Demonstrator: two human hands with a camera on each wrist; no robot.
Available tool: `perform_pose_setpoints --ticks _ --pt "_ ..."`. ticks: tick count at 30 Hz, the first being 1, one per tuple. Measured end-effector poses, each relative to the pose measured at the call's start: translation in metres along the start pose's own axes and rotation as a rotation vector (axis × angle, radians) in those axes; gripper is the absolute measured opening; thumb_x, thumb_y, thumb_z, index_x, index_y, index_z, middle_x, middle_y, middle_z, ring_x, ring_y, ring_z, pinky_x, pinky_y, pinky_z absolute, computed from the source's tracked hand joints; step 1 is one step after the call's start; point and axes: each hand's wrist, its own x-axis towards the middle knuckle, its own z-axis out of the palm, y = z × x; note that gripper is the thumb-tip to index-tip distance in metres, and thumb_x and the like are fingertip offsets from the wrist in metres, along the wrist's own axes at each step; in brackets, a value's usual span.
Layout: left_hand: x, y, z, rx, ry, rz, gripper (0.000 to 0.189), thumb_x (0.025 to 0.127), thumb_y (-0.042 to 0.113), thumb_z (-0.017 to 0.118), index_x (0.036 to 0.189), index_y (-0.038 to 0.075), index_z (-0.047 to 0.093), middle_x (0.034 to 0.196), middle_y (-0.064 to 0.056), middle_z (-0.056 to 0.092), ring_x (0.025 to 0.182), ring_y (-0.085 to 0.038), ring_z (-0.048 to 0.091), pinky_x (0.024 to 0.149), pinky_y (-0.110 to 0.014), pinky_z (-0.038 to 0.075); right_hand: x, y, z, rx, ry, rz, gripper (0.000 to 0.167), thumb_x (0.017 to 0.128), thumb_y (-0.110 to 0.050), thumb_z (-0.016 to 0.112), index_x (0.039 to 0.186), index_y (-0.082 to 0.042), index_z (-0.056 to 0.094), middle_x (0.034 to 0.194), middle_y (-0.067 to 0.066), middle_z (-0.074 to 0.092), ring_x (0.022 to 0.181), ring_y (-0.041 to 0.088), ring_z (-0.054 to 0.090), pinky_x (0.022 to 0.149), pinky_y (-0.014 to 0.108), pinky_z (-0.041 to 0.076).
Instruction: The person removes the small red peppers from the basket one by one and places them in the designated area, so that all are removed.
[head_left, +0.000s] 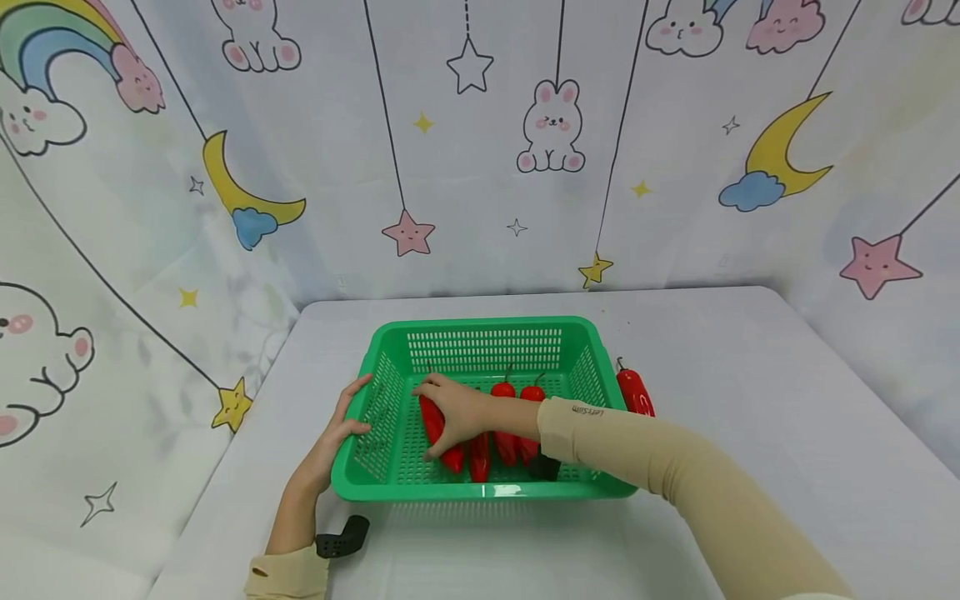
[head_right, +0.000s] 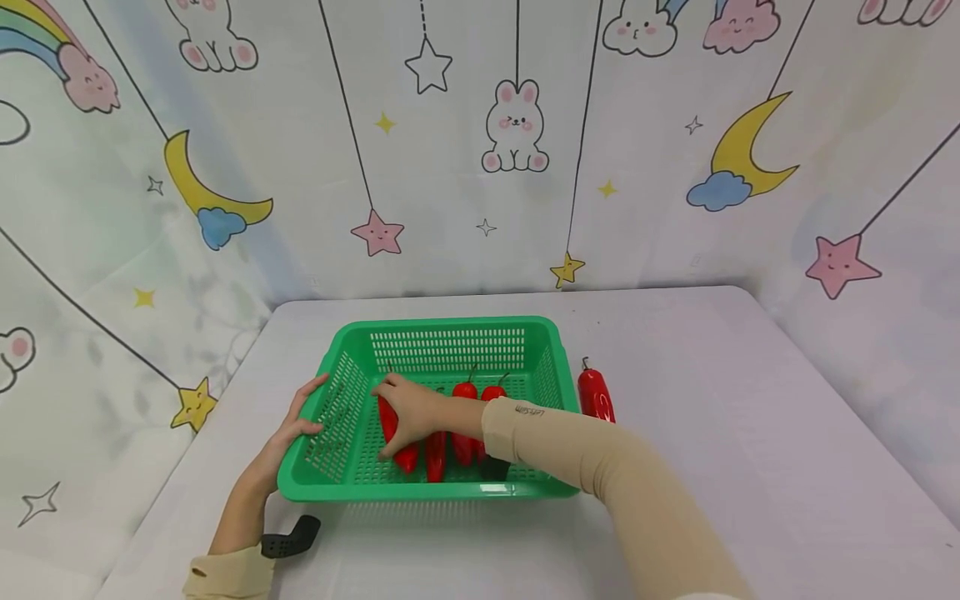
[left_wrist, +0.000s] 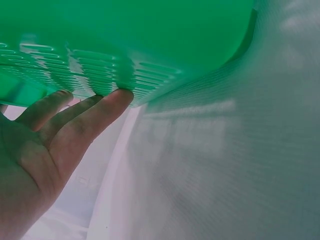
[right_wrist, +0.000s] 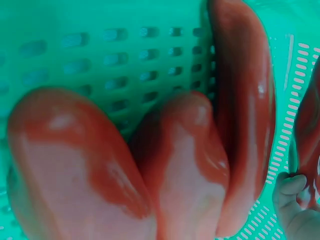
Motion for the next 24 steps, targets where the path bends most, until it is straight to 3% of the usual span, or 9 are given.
perform_pose_setpoints --ticks 24 --pt "0.000 0.001 -0.001 0.002 0.010 -0.024 0.071 0.082 0.012 0.037 0.147 0.023 0.010 0.150 -0.012 0.000 0.129 -0.037 0.016 0.090 -0.043 0.030 -0.036 -0.001 -0.039 0.022 0.033 -0.043 0.085 0.067 -0.040 0.077 0.136 -0.007 0.038 0.132 0.005 0.036 0.117 0.017 0.037 0.090 0.030 0.041"
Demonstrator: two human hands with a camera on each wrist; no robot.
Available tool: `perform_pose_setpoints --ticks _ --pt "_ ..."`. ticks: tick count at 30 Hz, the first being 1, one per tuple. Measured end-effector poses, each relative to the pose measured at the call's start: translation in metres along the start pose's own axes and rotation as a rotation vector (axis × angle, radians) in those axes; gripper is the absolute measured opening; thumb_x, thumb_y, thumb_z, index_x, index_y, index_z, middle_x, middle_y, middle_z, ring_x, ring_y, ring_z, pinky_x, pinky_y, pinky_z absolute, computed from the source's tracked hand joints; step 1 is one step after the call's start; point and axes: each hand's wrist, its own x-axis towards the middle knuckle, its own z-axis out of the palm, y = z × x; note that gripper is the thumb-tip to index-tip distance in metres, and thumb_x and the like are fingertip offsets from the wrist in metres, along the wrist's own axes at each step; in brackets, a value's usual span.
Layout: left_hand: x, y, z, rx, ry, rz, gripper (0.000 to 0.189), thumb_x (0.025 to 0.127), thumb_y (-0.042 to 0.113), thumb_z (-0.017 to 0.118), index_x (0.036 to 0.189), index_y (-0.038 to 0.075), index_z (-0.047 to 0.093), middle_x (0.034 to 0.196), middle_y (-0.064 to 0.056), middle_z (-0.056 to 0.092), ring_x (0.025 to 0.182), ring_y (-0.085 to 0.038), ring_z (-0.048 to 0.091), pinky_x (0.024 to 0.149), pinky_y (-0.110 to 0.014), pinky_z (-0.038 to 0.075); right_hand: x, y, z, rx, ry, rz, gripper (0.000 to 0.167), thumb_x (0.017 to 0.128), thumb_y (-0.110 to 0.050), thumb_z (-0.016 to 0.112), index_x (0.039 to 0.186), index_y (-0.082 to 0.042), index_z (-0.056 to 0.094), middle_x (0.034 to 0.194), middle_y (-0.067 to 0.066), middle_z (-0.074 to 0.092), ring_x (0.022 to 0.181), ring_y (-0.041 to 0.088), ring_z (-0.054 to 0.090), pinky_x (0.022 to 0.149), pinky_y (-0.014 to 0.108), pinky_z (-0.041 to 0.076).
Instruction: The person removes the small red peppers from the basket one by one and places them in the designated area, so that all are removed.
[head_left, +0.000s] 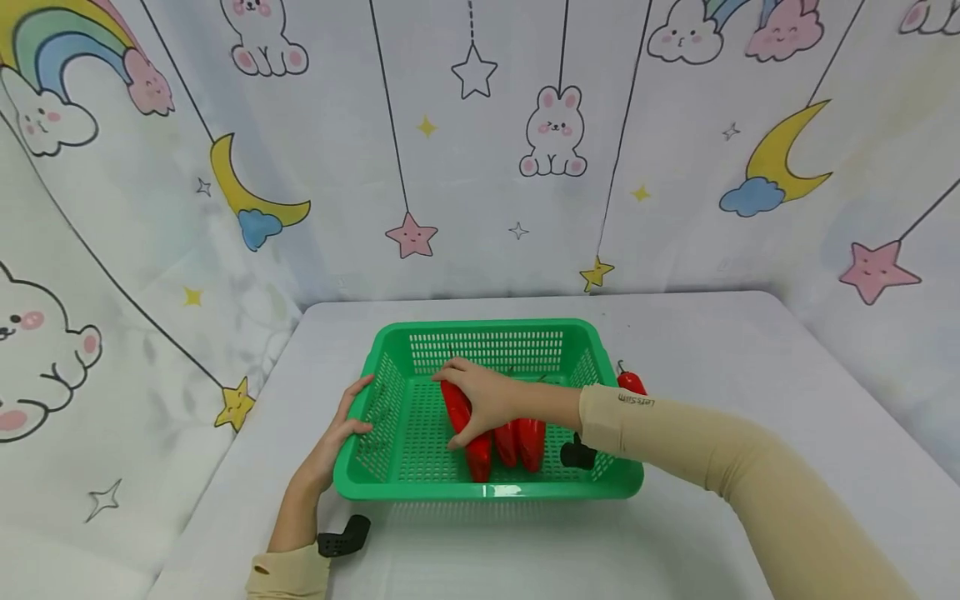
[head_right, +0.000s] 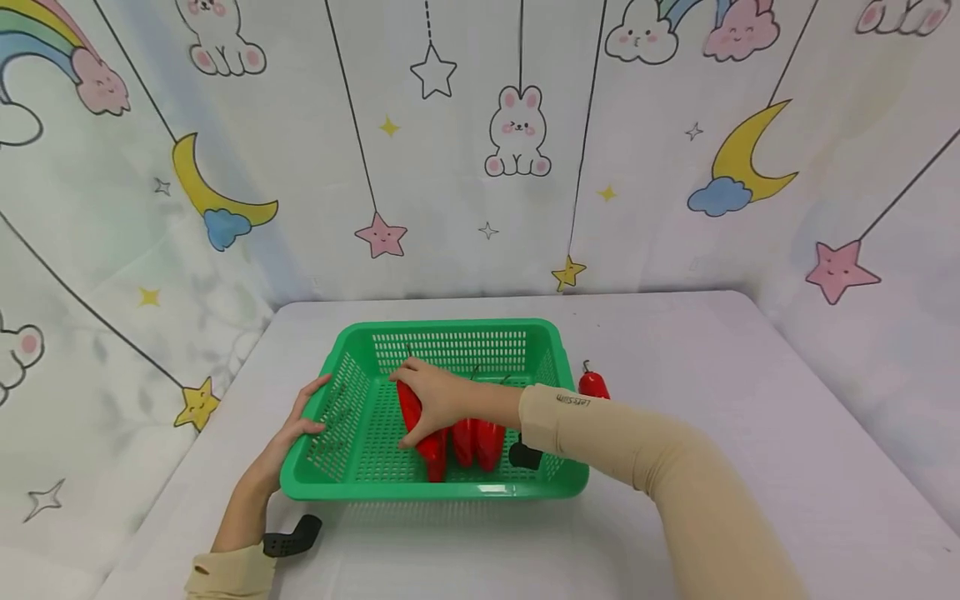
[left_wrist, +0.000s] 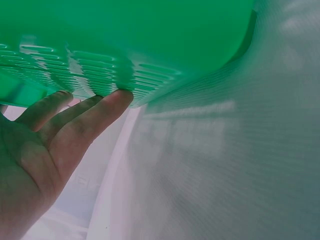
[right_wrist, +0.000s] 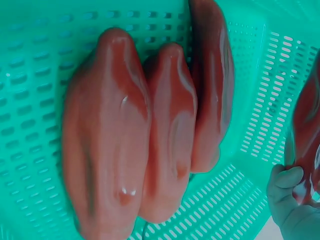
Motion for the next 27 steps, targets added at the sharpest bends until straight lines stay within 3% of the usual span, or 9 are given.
perform_pose_setpoints --ticks 12,18,27 --pt "-0.001 -0.001 0.000 0.011 0.001 0.003 0.071 0.082 0.013 0.037 0.147 0.023 0.010 0.150 -0.012 0.000 0.128 -0.037 0.018 0.089 -0.042 0.032 -0.018 0.004 -0.015 0.020 0.027 0.001 0.084 0.068 -0.041 0.076 0.136 -0.008 0.038 0.131 0.004 0.037 0.114 0.016 0.039 0.086 0.030 0.044" --pt "0.000 -0.002 0.000 0.001 0.004 -0.006 0.071 0.082 0.013 0.037 0.146 0.024 0.010 0.150 -0.012 0.001 0.126 -0.036 0.021 0.089 -0.042 0.032 -0.028 0.007 -0.021 0.041 0.038 0.047 0.082 0.068 -0.039 0.076 0.135 -0.011 0.039 0.130 0.003 0.037 0.110 0.014 0.041 0.078 0.026 0.046" --pt "0.001 -0.002 0.000 0.008 0.013 -0.012 0.072 0.081 0.013 0.038 0.146 0.025 0.011 0.149 -0.011 0.002 0.125 -0.035 0.022 0.089 -0.042 0.031 -0.046 0.015 -0.033 0.066 0.081 0.064 0.082 0.067 -0.035 0.078 0.135 -0.010 0.039 0.131 0.005 0.037 0.111 0.018 0.041 0.075 0.028 0.048"
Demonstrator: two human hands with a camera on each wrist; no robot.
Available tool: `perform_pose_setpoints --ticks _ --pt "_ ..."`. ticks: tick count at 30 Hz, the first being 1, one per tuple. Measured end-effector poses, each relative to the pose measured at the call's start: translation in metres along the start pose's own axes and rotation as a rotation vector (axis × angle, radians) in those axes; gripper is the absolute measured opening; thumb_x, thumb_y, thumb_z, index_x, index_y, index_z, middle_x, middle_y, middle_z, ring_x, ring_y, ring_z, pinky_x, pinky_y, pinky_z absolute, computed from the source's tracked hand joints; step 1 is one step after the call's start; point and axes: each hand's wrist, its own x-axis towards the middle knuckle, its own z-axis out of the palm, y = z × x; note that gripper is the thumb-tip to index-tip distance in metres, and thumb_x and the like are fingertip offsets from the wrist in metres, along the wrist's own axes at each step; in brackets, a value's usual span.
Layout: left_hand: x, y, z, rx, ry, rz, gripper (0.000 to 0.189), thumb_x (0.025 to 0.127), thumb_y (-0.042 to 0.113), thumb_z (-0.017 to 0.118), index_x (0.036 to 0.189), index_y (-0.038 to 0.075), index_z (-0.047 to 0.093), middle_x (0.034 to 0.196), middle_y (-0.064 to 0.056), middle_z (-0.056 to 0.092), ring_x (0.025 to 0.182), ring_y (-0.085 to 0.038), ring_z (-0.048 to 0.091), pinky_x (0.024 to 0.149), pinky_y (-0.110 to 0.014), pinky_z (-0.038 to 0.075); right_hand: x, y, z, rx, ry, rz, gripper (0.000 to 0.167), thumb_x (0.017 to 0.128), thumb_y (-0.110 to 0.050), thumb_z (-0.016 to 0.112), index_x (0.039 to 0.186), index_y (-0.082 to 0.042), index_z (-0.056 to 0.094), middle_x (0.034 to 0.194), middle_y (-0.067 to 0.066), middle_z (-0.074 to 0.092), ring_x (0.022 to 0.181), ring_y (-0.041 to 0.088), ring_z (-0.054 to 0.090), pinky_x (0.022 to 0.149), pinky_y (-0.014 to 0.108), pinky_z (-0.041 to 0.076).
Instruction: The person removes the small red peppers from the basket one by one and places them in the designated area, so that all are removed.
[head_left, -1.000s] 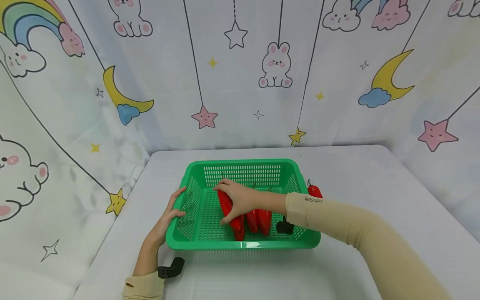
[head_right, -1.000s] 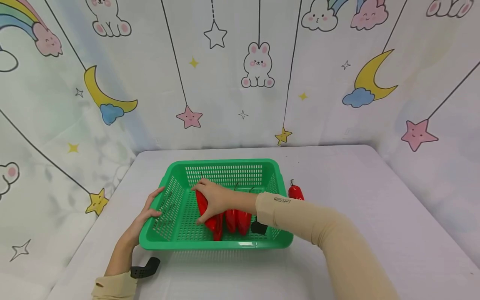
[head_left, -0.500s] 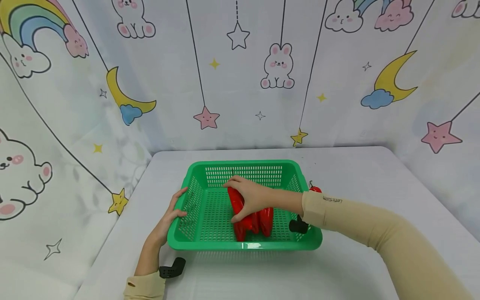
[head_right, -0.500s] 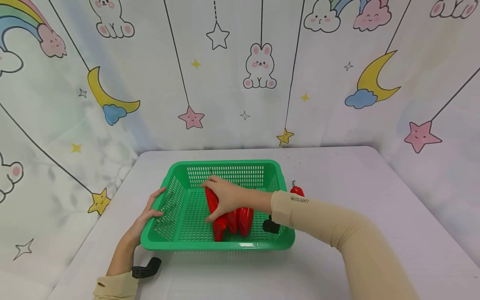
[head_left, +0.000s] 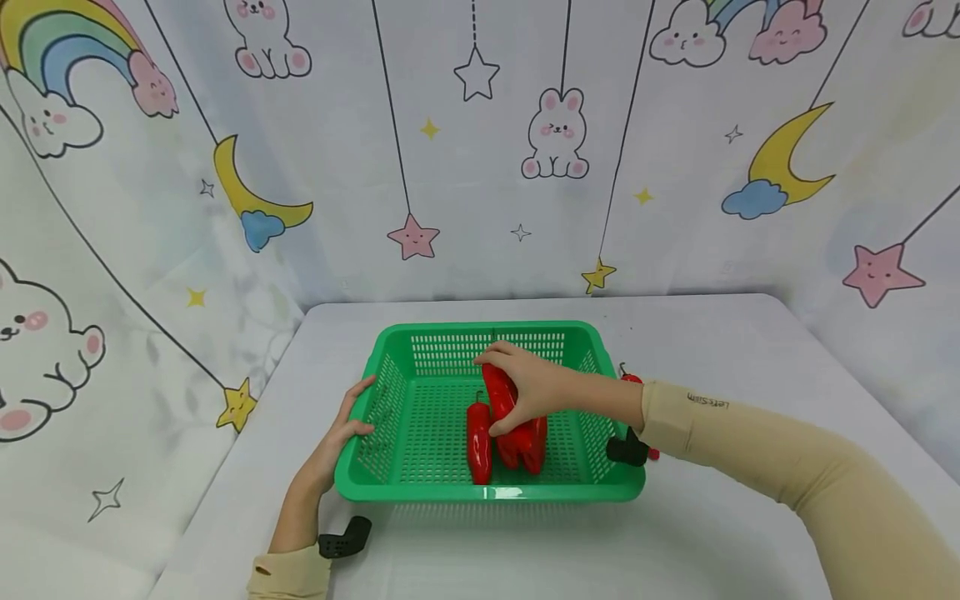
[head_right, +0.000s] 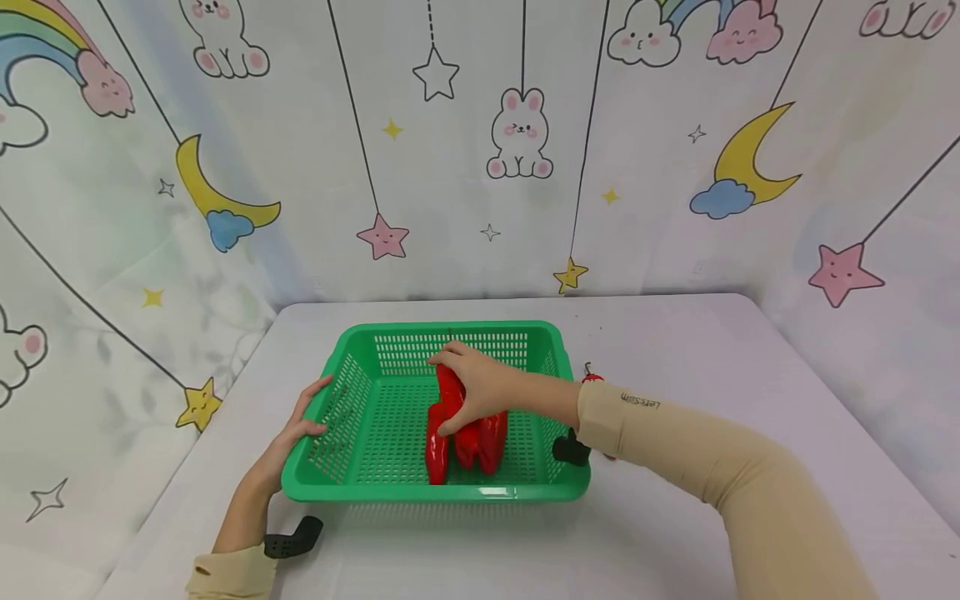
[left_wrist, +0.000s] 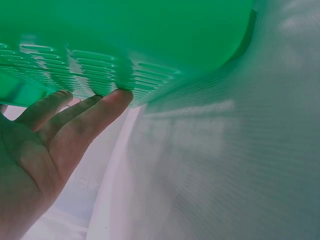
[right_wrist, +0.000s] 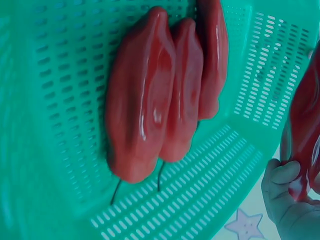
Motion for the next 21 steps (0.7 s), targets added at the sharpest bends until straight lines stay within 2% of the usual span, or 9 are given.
perform_pose_setpoints --ticks 10,21 --pt "-0.001 0.001 0.000 -0.018 -0.011 0.006 0.072 0.081 0.012 0.037 0.147 0.024 0.010 0.149 -0.011 0.001 0.126 -0.035 0.020 0.090 -0.041 0.030 -0.015 0.010 -0.015 -0.009 0.049 0.020 0.083 0.067 -0.038 0.077 0.134 -0.008 0.040 0.131 0.008 0.039 0.110 0.021 0.043 0.075 0.029 0.048" --pt "-0.001 0.001 0.000 -0.018 -0.009 0.016 0.071 0.081 0.011 0.037 0.147 0.023 0.010 0.149 -0.012 0.001 0.126 -0.036 0.019 0.088 -0.042 0.031 -0.029 0.018 -0.026 0.036 0.103 0.041 0.081 0.065 -0.031 0.079 0.133 -0.007 0.041 0.130 0.008 0.040 0.109 0.023 0.044 0.074 0.031 0.049"
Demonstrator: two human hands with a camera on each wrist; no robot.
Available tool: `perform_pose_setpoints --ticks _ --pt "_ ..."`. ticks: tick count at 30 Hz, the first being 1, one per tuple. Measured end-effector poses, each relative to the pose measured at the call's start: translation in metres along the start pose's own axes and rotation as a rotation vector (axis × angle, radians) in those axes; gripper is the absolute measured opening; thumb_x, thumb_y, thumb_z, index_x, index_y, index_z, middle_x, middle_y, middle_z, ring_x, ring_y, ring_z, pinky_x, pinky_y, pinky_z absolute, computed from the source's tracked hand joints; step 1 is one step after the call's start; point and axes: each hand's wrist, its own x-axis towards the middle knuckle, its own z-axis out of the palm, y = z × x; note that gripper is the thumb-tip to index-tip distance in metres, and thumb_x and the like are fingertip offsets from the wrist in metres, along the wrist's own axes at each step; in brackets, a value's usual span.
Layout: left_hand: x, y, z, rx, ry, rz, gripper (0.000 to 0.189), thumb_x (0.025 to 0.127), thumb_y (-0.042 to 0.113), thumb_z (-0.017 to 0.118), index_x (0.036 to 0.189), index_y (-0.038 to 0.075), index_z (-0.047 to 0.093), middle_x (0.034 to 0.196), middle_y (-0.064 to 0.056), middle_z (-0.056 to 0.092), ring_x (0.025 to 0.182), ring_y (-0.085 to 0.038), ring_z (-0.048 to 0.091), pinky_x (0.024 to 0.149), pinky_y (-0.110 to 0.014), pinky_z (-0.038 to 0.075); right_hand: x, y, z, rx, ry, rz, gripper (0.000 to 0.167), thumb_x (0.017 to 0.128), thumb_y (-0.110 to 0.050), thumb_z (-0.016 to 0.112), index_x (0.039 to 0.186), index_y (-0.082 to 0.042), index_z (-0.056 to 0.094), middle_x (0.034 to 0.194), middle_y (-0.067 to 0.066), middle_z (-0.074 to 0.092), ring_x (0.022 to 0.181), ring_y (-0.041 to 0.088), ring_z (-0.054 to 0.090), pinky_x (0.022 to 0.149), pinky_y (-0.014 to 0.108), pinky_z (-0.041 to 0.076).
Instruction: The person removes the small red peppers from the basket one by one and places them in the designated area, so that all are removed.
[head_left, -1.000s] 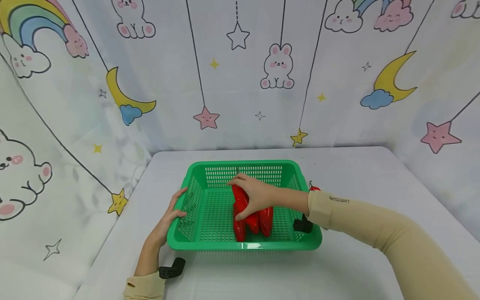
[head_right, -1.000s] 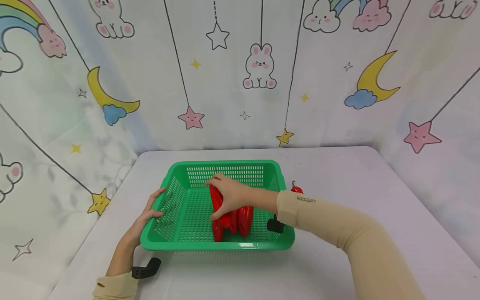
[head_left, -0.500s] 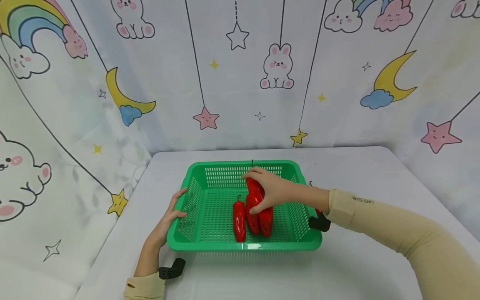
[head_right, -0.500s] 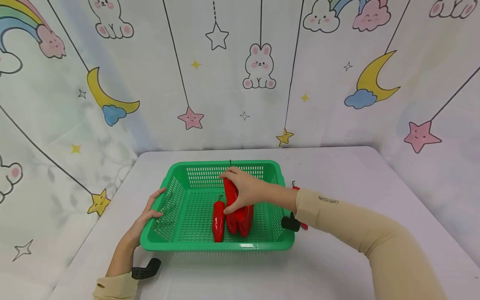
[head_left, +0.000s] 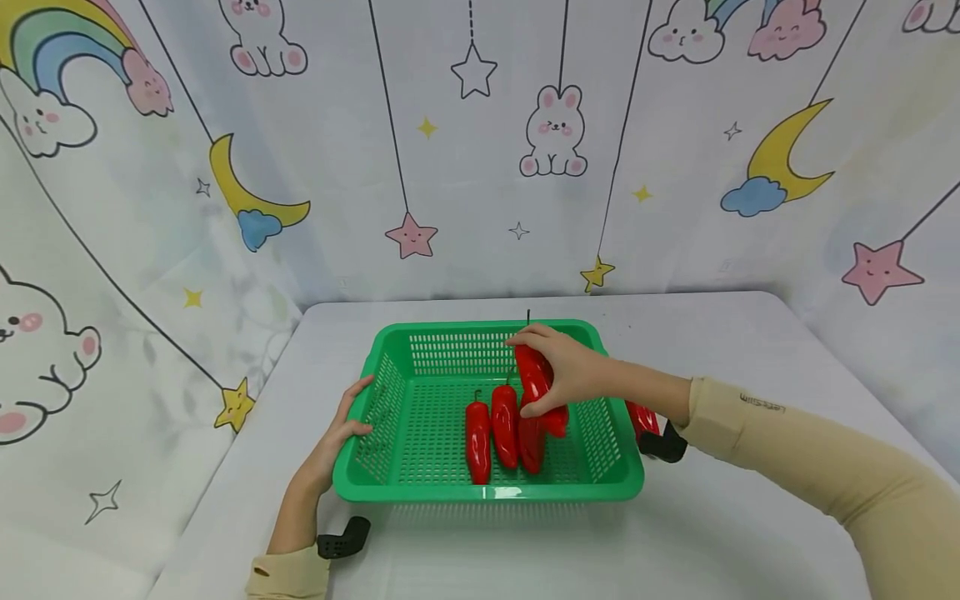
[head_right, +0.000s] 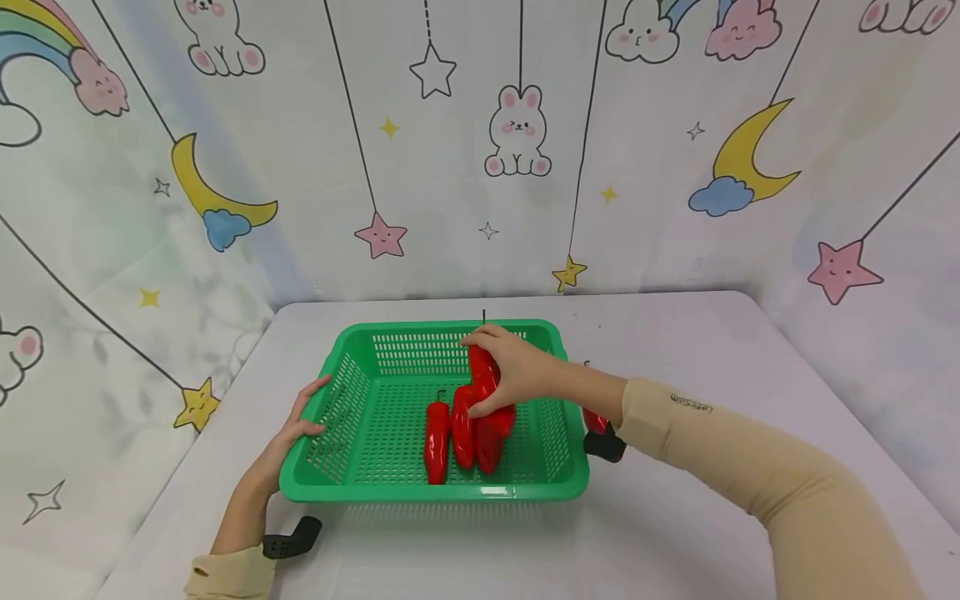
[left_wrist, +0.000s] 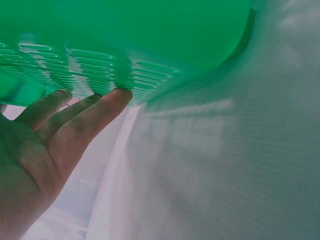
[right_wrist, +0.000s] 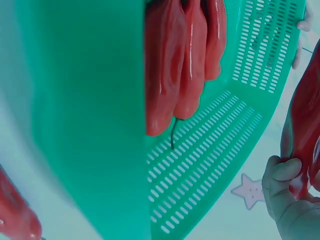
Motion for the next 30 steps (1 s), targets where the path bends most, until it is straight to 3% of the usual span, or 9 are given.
perform_pose_setpoints --ticks 13,30 --pt "-0.001 0.004 0.001 0.022 0.013 -0.007 0.072 0.081 0.011 0.037 0.147 0.023 0.011 0.150 -0.011 -0.001 0.126 -0.035 0.019 0.089 -0.043 0.031 -0.015 0.011 -0.013 0.037 0.038 -0.017 0.082 0.065 -0.034 0.080 0.133 -0.007 0.041 0.127 0.008 0.041 0.109 0.025 0.043 0.072 0.032 0.050" --pt "-0.001 0.002 0.001 0.038 0.016 -0.011 0.072 0.081 0.012 0.037 0.147 0.024 0.011 0.150 -0.010 -0.001 0.127 -0.035 0.017 0.089 -0.044 0.029 -0.040 0.028 -0.025 0.055 0.093 0.050 0.082 0.063 -0.025 0.082 0.132 -0.007 0.041 0.129 0.013 0.040 0.106 0.027 0.047 0.071 0.035 0.051"
